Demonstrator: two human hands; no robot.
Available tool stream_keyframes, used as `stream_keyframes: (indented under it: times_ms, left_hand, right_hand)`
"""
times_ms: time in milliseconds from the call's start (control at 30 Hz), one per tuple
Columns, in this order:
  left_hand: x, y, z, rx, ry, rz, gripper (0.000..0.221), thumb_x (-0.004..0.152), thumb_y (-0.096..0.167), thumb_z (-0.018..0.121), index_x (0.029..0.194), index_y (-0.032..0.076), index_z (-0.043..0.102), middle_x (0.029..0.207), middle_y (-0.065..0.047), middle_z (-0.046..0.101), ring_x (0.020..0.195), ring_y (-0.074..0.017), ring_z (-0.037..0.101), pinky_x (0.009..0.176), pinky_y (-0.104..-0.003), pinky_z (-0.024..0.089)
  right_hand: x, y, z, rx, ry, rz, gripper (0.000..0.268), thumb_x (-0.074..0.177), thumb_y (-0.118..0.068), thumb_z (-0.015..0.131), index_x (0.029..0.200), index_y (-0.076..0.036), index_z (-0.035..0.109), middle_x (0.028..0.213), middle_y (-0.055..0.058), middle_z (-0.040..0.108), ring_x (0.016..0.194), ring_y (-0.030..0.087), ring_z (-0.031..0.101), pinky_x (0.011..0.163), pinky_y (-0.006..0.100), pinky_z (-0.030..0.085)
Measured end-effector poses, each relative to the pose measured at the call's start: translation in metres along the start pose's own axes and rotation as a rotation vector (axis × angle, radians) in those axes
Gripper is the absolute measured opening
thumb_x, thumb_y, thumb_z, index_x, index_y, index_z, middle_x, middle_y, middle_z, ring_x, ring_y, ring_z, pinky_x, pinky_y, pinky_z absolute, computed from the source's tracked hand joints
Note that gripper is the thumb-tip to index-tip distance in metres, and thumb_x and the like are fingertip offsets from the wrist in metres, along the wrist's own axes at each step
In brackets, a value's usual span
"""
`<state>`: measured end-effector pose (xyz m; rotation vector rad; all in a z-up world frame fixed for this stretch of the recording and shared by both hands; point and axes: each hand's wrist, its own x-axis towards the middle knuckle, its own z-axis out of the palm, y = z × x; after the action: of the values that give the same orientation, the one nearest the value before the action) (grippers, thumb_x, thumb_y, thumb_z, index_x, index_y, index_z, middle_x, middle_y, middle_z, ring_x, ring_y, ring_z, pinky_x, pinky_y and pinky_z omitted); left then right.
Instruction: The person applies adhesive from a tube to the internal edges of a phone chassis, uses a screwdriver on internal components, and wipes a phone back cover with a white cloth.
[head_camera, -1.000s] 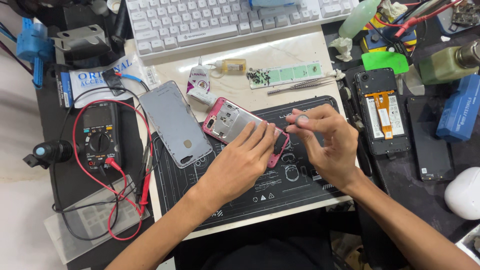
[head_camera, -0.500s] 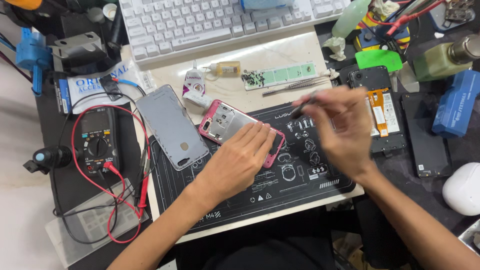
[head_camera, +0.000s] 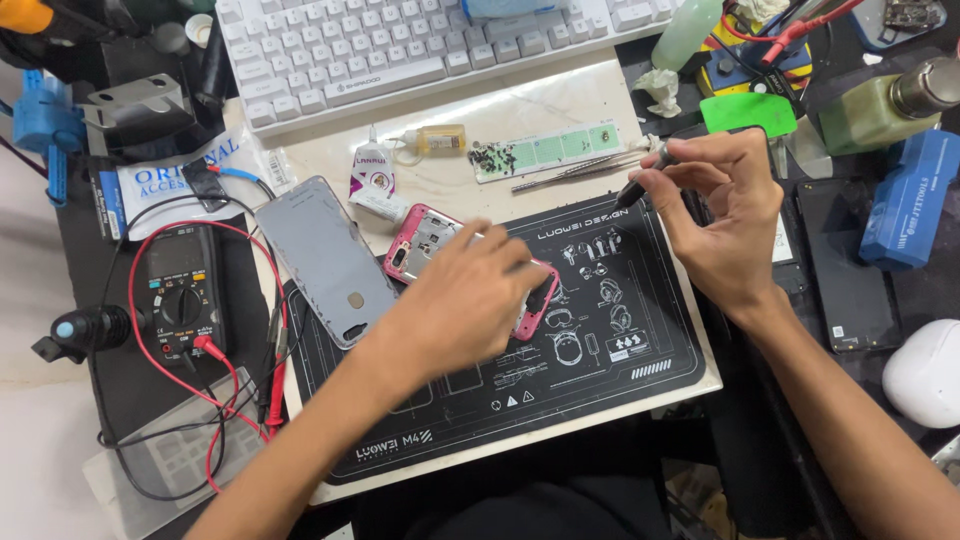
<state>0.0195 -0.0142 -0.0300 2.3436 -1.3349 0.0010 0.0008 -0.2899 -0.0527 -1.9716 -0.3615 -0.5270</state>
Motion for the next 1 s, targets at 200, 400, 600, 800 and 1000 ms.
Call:
stream_keyframes:
  times_ms: [200, 400, 600, 800, 1000]
  left_hand:
    - [0.078, -0.036, 0.014, 0.045, 0.253, -0.034, 0.007, 0.089, 0.004, 0.064, 0.095, 0.0, 0.066, 0.095, -0.017, 0.066, 0.096, -0.0341, 0.063, 0.089, -0.046, 0.048]
    - [0.128, -0.064, 0.031, 0.213, 0.257, 0.071, 0.007, 0.08, -0.001, 0.063, 0.086, 0.002, 0.067, 0.091, -0.014, 0.067, 0.091, -0.0321, 0.065, 0.086, -0.042, 0.05]
    - [0.133, -0.064, 0.042, 0.391, 0.172, 0.143, 0.004, 0.079, 0.003, 0.066, 0.078, 0.005, 0.069, 0.086, -0.011, 0.069, 0.084, -0.0269, 0.069, 0.089, -0.039, 0.048]
    - [0.14, -0.061, 0.049, 0.508, 0.161, 0.191, 0.005, 0.08, 0.004, 0.066, 0.082, 0.007, 0.069, 0.086, -0.009, 0.069, 0.083, -0.0237, 0.07, 0.1, -0.04, 0.045]
    - [0.145, -0.069, 0.039, 0.24, 0.229, 0.092, 0.013, 0.08, 0.002, 0.067, 0.092, 0.003, 0.065, 0.09, -0.012, 0.068, 0.086, -0.0287, 0.068, 0.094, -0.043, 0.045]
  right_hand:
    - [-0.014, 0.013, 0.015, 0.212, 0.186, 0.086, 0.032, 0.113, 0.011, 0.061, 0.131, -0.002, 0.038, 0.117, 0.012, 0.061, 0.103, 0.018, 0.07, 0.092, 0.027, 0.058]
    - [-0.018, 0.012, 0.023, 0.141, 0.202, 0.032, 0.038, 0.109, 0.013, 0.06, 0.136, -0.003, 0.038, 0.12, 0.013, 0.055, 0.104, 0.02, 0.07, 0.089, 0.027, 0.058]
    - [-0.018, 0.013, 0.019, 0.147, 0.175, 0.037, 0.035, 0.109, 0.014, 0.06, 0.132, -0.002, 0.038, 0.122, 0.013, 0.055, 0.107, 0.021, 0.07, 0.091, 0.028, 0.058]
    - [-0.017, 0.012, 0.019, 0.132, 0.172, 0.014, 0.039, 0.108, 0.014, 0.06, 0.135, -0.003, 0.039, 0.121, 0.013, 0.055, 0.107, 0.021, 0.07, 0.091, 0.028, 0.058]
    - [-0.017, 0.009, 0.019, 0.131, 0.167, 0.011, 0.038, 0.107, 0.014, 0.061, 0.134, -0.003, 0.039, 0.12, 0.013, 0.054, 0.107, 0.021, 0.07, 0.089, 0.028, 0.058]
